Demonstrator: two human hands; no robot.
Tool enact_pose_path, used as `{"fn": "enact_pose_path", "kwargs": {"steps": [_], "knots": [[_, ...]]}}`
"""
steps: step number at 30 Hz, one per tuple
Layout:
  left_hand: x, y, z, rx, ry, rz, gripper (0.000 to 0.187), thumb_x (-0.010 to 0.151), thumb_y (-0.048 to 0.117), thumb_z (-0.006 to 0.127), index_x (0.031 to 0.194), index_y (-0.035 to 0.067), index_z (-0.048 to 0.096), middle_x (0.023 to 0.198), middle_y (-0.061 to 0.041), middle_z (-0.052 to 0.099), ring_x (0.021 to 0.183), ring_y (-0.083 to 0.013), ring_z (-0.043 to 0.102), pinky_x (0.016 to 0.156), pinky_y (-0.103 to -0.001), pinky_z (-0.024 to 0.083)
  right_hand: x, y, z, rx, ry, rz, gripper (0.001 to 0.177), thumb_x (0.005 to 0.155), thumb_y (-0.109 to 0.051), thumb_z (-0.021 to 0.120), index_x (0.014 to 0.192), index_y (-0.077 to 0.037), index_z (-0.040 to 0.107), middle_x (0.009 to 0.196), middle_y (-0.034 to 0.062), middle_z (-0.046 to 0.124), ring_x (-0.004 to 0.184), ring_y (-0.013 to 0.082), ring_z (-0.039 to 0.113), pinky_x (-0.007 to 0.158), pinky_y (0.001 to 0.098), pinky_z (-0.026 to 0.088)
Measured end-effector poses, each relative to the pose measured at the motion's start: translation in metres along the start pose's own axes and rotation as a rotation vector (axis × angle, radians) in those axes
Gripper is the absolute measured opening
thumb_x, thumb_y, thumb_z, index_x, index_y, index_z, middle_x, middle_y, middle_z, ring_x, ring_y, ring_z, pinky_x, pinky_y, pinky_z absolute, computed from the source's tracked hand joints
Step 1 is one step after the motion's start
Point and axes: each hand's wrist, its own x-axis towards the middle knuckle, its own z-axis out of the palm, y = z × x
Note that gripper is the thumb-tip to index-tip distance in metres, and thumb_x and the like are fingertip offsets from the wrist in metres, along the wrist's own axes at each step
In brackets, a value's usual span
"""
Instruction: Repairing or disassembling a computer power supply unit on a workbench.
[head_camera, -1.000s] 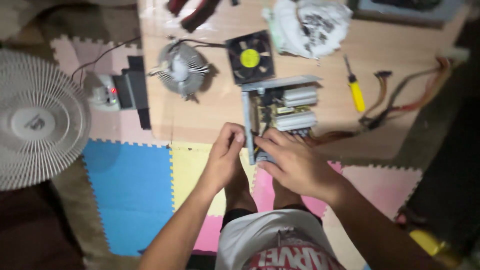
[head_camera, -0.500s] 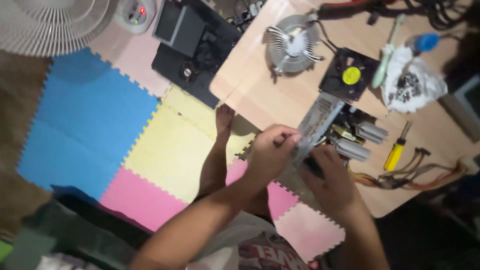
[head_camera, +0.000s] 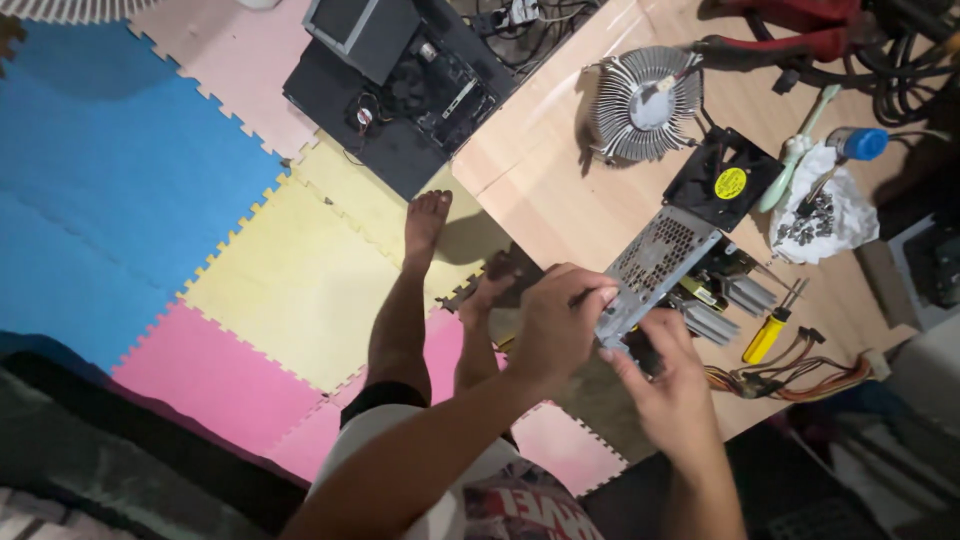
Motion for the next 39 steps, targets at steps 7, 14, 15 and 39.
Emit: {"fn": "enact_pose_path", "kwargs": {"steps": [7, 14, 15, 39], "knots": [[0.001, 0.000, -0.004, 0.024, -0.021, 0.030, 0.009, 0.092, 0.004, 0.069, 0.099, 0.003, 0.073, 0.094, -0.013, 0.073, 0.088, -0.0280, 0.073, 0.078, -0.035, 0.058, -0.001, 0.005, 0.001, -0.076, 0.011, -0.010, 0.042, 0.084, -0.006, 0.077, 0.123, 0.001, 0.063, 0.111, 0.0078, 0.059, 0.102, 0.0191, 0.059, 0.090, 0.0279, 0.047], [-0.002, -0.003, -0.006, 0.042, -0.058, 0.102, 0.011, 0.094, 0.005, 0.068, 0.103, 0.004, 0.073, 0.096, -0.011, 0.071, 0.091, -0.0290, 0.070, 0.079, -0.037, 0.057, -0.003, 0.009, -0.001, -0.121, 0.009, 0.065, 0.042, 0.084, -0.009, 0.078, 0.123, -0.001, 0.066, 0.108, 0.0078, 0.059, 0.096, 0.0194, 0.058, 0.084, 0.0282, 0.047], [-0.002, -0.003, -0.008, 0.076, -0.063, 0.142, 0.011, 0.094, 0.005, 0.069, 0.104, 0.004, 0.073, 0.096, -0.011, 0.071, 0.092, -0.0294, 0.069, 0.080, -0.038, 0.056, -0.002, 0.007, -0.001, -0.089, 0.008, 0.067, 0.043, 0.084, -0.009, 0.078, 0.124, 0.000, 0.065, 0.108, 0.0076, 0.059, 0.097, 0.0193, 0.058, 0.085, 0.0281, 0.047], [0.010, -0.001, -0.012, 0.182, -0.126, 0.215, 0.007, 0.093, 0.009, 0.071, 0.098, 0.006, 0.074, 0.093, -0.009, 0.069, 0.091, -0.0304, 0.066, 0.083, -0.040, 0.054, -0.001, -0.001, 0.001, -0.020, 0.021, 0.016, 0.041, 0.084, -0.005, 0.077, 0.122, 0.003, 0.064, 0.115, 0.0096, 0.060, 0.108, 0.0208, 0.059, 0.094, 0.0289, 0.047]]}}
